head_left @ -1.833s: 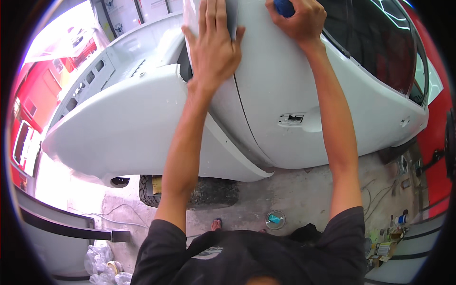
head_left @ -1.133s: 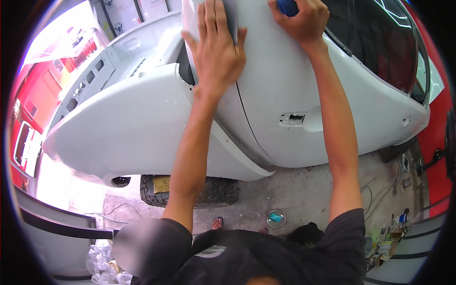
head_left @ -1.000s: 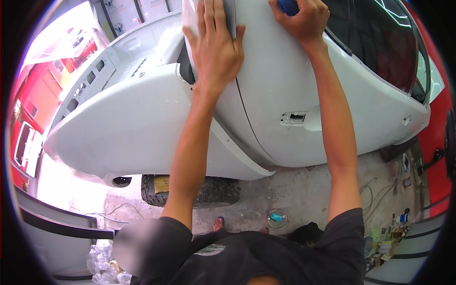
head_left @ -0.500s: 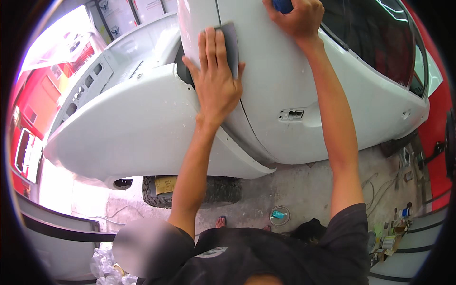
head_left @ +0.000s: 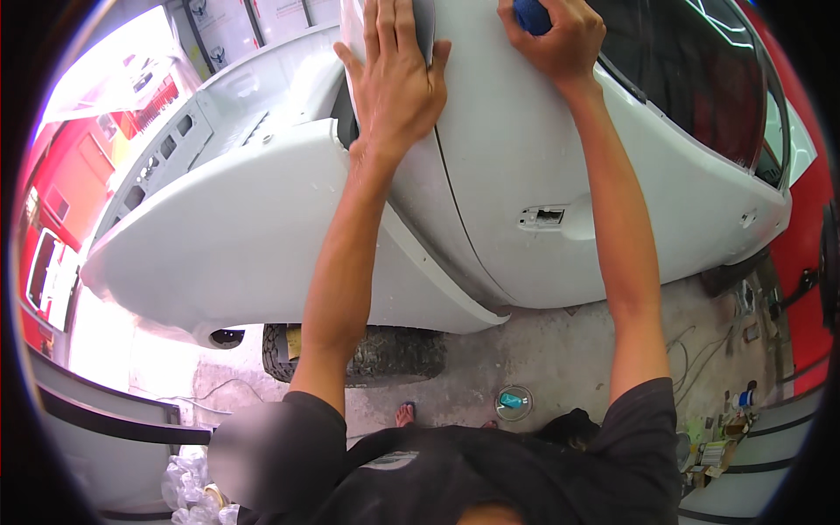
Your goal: Wet sanding the exterior body panels of a white pickup truck.
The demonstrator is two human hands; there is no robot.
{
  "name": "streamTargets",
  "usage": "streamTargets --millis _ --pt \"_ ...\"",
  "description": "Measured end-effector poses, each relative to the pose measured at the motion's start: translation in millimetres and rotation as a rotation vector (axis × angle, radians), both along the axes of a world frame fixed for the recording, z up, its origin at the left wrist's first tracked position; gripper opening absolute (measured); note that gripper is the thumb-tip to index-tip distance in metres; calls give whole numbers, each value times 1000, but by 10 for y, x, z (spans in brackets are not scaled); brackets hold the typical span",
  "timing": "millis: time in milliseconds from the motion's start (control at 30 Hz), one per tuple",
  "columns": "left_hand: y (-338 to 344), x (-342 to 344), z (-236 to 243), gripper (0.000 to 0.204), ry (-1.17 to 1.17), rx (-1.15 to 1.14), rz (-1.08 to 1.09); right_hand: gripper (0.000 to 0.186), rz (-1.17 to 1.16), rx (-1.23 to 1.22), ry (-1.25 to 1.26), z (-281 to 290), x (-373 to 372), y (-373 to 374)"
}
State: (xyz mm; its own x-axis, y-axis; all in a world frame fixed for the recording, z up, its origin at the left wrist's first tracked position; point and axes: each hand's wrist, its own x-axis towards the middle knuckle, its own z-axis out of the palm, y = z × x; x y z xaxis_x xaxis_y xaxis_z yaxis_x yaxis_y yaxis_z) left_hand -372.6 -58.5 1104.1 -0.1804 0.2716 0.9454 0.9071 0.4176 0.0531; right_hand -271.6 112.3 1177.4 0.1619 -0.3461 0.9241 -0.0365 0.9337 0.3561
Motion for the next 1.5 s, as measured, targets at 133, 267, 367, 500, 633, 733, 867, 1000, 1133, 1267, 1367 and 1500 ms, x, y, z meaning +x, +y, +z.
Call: streamTargets --millis 133,267,367,500,633,733,867,1000,1133,1267,1367,1500 --pt "-12 177 -492 76 -19 -8 -64 13 -33 -4 6 -29 26 80" --pt "-102 260 -830 76 -25 -75 -44 12 -27 -8 -17 -33 36 78" --pt "12 -67 101 76 -19 -54 -20 13 -13 -6 -15 -4 -13 7" --pt "32 7 -95 76 7 30 -48 12 -30 -1 10 -17 0 18" --pt "-47 372 -746 65 -53 1 -30 11 -32 3 -12 -27 33 59" --pt "28 28 -41 65 18 61 -6 12 -21 -5 -23 -28 -8 25" --pt "82 -57 158 64 6 131 -1 12 -27 3 -26 -13 -13 -23" --pt "64 245 -710 67 -65 74 -31 13 -77 17 -18 -39 72 67" --pt "49 -166 225 71 -37 111 -67 13 -62 -11 -21 -14 3 -10" --pt "42 -70 -184 72 -20 86 -22 13 -72 5 -18 -27 24 19" --pt "42 95 -584 75 -38 82 -71 13 -70 7 -24 -50 46 80" --pt "-23 -174 279 68 -99 111 -87 12 -36 14 -25 24 15 -48"
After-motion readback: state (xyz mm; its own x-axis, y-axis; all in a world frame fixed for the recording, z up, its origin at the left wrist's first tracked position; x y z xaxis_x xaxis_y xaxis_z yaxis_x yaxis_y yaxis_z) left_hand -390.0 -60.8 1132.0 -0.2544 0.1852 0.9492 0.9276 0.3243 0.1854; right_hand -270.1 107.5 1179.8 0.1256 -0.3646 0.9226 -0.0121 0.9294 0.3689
